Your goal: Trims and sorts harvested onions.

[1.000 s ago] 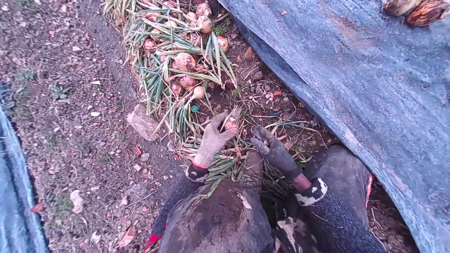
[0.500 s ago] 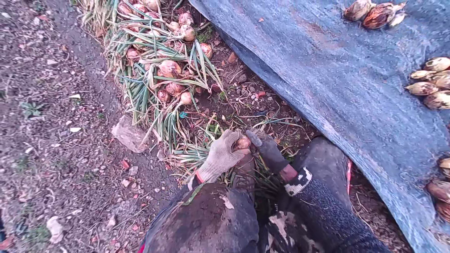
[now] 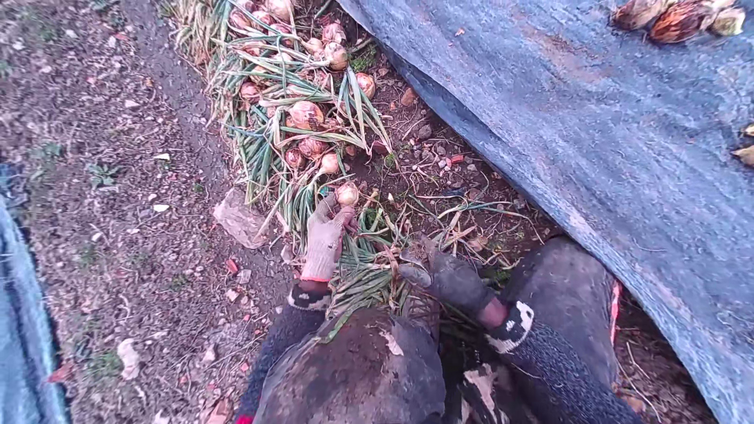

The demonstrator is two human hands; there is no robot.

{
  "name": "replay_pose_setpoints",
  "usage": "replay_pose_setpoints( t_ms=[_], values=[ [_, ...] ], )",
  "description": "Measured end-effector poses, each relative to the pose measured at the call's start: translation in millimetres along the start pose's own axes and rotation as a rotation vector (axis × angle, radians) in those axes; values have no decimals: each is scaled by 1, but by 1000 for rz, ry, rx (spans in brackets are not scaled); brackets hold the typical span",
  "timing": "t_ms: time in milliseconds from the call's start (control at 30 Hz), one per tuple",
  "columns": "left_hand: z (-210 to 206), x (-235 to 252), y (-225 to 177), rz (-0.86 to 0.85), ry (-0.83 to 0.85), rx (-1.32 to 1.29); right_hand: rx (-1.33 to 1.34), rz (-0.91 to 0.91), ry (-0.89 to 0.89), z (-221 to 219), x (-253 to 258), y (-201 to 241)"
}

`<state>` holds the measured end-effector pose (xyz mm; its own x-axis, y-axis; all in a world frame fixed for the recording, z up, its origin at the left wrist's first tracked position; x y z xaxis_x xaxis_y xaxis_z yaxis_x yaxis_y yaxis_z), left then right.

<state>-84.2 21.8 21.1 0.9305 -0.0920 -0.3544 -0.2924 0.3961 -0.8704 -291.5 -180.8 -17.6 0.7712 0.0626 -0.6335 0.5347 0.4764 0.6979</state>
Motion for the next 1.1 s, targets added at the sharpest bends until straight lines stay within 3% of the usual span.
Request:
replay_pose_setpoints(
  t_ms=[67,133,200,267,367,433,567,633,667,733,800,867,900,967,1033,1100],
  values=[
    [-43,-28,-24,-186,115,328,315,35,75,-5,9,-1],
    [-89,-69,-39,-382,307,542,769,67,39,-1,8,4],
    [-125,-106,-45,-554,491,602,1109,-68,-16,1,8,-1],
    [-140,-121,-49,-664,565,535,1232,-159,-46,9,5,-10],
    [-145,-112,-56,-639,576,391,1384,-163,-16,22,2,-16],
    [-155,-98,-75,-726,570,309,1502,-96,-37,42,-8,-11],
    [-177,-92,-137,-938,543,215,1573,257,-289,92,-40,9],
    [-171,-71,-147,-1008,326,334,1587,494,-357,107,-58,7],
    [-157,-39,-142,-966,164,456,1595,648,-381,121,-71,3],
    [-109,41,-112,-629,-41,706,1544,815,-517,157,-95,-18],
    [-57,93,-68,-222,-98,878,1469,754,-692,169,-97,-48],
    [-26,120,-28,9,-137,1018,1369,486,-764,160,-74,-64],
    [-18,130,-10,47,-163,1059,1300,275,-780,149,-58,-66],
    [-9,144,19,52,-206,1083,1112,-16,-647,121,-30,-65],
    [-7,152,35,20,-241,1026,960,-86,-478,99,-12,-56],
    [-3,149,38,-29,-222,842,852,-53,-442,85,-2,-48]
  ],
)
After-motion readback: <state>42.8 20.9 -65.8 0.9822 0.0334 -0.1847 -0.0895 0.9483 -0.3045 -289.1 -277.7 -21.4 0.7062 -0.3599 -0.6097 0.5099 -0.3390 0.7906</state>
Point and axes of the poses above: each hand's wrist, its own x-axis towards the middle knuckle, its own z-axis out of the back of the hand, y = z × x, the point moved 6 cm from there along x, towards the middle knuckle, and after that the axes turned 8 degrees about -x, right-handed, at the moved point
